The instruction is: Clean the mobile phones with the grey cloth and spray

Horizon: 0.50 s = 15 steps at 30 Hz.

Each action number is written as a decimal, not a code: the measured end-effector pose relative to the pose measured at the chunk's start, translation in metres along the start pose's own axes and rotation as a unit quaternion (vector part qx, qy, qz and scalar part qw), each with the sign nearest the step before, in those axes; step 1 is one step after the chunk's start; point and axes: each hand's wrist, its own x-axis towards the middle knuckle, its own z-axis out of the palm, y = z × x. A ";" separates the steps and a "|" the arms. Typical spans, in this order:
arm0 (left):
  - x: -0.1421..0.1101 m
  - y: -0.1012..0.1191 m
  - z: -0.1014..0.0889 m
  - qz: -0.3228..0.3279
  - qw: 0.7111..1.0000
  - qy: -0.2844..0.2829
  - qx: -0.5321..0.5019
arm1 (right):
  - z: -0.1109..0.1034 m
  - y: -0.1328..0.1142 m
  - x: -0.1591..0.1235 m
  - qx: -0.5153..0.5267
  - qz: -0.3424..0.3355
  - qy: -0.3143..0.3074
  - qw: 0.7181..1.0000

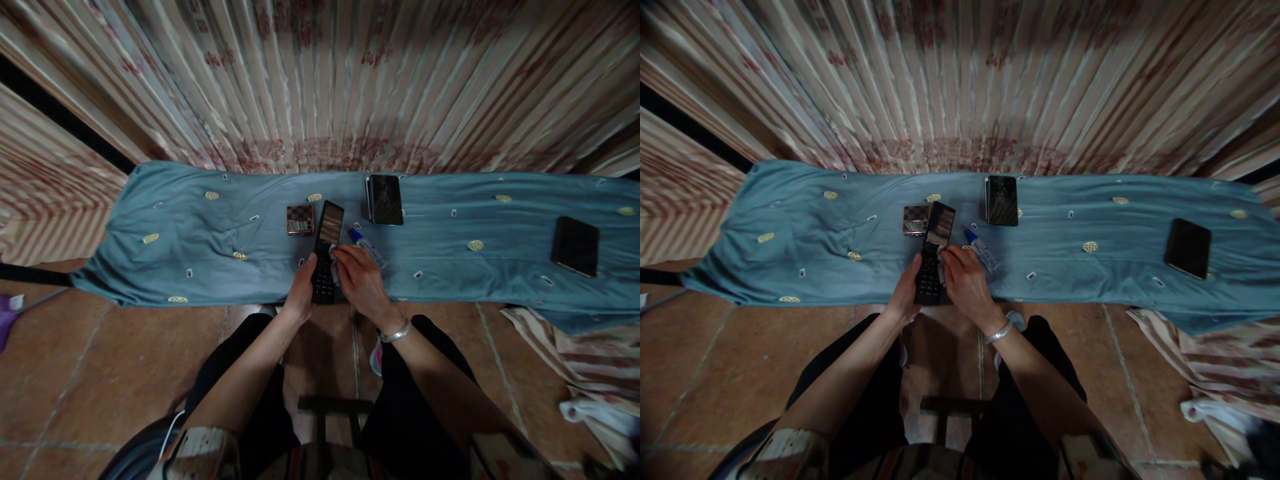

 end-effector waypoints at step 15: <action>0.004 -0.021 -0.015 0.082 0.983 -0.036 0.159 | 0.004 -0.007 0.003 0.018 -0.029 0.010 0.999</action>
